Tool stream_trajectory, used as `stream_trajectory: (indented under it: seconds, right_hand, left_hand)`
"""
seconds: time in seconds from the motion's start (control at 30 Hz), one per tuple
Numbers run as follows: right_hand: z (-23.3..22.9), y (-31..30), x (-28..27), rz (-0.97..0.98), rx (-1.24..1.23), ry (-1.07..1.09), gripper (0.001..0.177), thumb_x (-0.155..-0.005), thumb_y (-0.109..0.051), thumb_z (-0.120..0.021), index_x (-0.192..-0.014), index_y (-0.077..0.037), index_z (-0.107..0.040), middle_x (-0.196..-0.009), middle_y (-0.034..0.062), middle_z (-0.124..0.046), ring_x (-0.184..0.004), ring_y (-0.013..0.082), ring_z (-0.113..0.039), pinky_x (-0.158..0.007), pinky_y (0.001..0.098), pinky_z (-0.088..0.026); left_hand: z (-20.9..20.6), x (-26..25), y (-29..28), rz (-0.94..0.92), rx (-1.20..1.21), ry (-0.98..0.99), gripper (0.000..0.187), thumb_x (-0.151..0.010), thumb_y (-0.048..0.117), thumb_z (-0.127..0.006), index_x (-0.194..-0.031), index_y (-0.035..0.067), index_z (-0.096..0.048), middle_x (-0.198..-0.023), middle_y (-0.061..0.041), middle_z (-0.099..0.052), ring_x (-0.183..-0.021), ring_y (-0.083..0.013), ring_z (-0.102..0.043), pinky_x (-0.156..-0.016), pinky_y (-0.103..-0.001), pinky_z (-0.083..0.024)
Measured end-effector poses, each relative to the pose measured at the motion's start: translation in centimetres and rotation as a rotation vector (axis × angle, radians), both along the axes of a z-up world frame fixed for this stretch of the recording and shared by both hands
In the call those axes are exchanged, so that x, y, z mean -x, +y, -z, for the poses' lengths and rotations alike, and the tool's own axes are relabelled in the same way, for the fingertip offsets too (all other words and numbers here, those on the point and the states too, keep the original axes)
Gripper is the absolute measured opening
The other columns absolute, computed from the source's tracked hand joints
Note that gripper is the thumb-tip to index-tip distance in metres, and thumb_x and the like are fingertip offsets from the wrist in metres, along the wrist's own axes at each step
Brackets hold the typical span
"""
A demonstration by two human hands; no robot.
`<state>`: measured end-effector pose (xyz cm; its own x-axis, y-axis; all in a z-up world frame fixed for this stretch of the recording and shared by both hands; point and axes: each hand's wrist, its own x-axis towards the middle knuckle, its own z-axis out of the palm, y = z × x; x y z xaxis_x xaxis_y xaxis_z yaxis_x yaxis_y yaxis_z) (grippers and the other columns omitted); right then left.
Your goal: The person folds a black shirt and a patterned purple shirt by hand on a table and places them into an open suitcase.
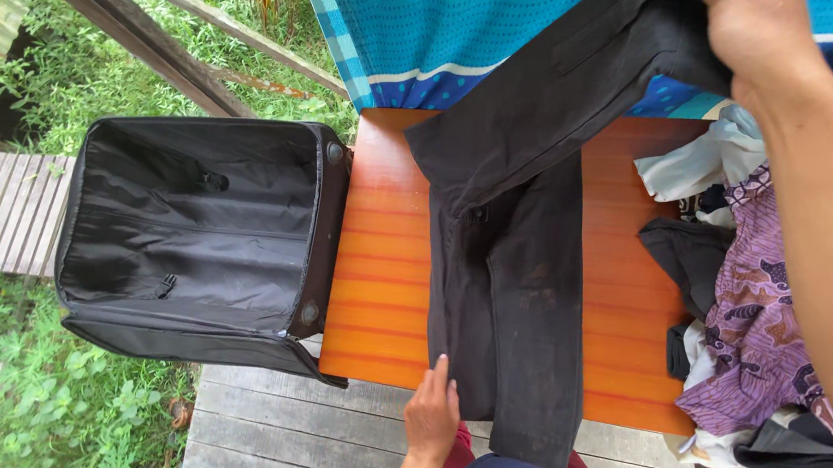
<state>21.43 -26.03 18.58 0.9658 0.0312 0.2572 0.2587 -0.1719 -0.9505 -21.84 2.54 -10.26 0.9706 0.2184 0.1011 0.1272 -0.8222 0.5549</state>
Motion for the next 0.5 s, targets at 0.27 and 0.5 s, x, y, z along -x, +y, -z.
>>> stream_trajectory:
  seconds: [0.27,0.5]
  right_hand:
    - [3.0,-7.7,-5.5,0.102,-0.217,0.014,0.014,-0.1,-0.01,-0.065,-0.113,-0.008,-0.066,-0.106,0.0015,-0.07,-0.094,0.0112,-0.068,-0.086,0.027,-0.057]
    - [6.5,-12.5,-8.7,0.115,-0.349,0.083,0.013,-0.103,-0.01,-0.062,-0.115,-0.007,-0.064,-0.107,0.002,-0.068,-0.097,0.0116,-0.067,-0.09,0.0264,-0.055]
  left_hand:
    - [1.3,1.3,-4.1,0.186,-0.293,0.306,0.09,-0.076,-0.004,-0.064,-0.158,0.021,-0.037,-0.1,-0.011,-0.058,-0.067,-0.0287,-0.068,-0.056,-0.04,-0.058]
    - [2.3,1.0,-8.8,0.157,-0.145,0.015,0.072,-0.082,-0.005,-0.059,-0.153,0.005,-0.044,-0.109,-0.014,-0.061,-0.073,-0.0272,-0.065,-0.066,-0.037,-0.058]
